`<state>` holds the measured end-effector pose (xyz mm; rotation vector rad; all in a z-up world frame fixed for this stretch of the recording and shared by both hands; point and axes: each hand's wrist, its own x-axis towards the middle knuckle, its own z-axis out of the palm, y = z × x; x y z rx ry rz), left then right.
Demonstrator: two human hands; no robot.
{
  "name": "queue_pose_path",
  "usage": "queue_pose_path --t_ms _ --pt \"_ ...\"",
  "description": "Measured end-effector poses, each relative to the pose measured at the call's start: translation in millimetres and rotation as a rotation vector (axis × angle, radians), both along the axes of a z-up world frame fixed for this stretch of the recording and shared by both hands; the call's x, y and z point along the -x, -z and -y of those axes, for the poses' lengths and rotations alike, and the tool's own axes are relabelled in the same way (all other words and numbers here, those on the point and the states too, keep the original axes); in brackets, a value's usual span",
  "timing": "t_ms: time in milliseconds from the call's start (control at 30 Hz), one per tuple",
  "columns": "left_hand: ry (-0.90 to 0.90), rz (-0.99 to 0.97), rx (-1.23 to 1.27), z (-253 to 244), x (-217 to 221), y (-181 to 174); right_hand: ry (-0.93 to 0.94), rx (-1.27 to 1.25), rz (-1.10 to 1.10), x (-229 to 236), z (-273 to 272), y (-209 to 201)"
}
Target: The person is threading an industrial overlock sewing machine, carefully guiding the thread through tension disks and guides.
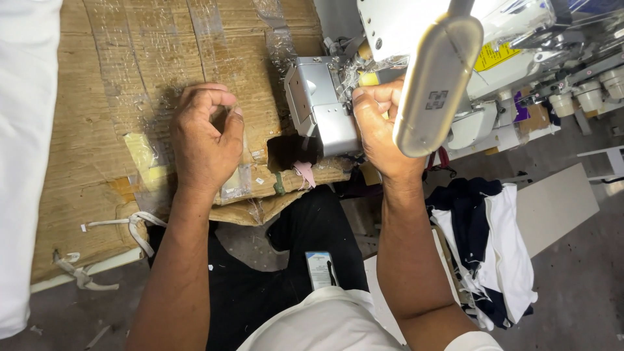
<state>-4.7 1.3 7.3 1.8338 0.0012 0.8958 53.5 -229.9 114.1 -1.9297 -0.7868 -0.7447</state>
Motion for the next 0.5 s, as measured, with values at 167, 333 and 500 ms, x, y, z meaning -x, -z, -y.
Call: queue_pose_path --t_ms 167,333,500 --pt "-0.001 0.000 0.006 -2.1 -2.7 4.3 0.009 0.020 -0.012 0.4 -2.9 0.6" --pt "0.010 0.016 0.004 -4.1 -4.3 6.6 0.038 0.038 -0.019 -6.0 -1.1 6.5" --pt "0.006 0.024 -0.005 -6.2 -5.8 10.7 0.047 0.071 -0.031 -5.3 -4.0 3.7"
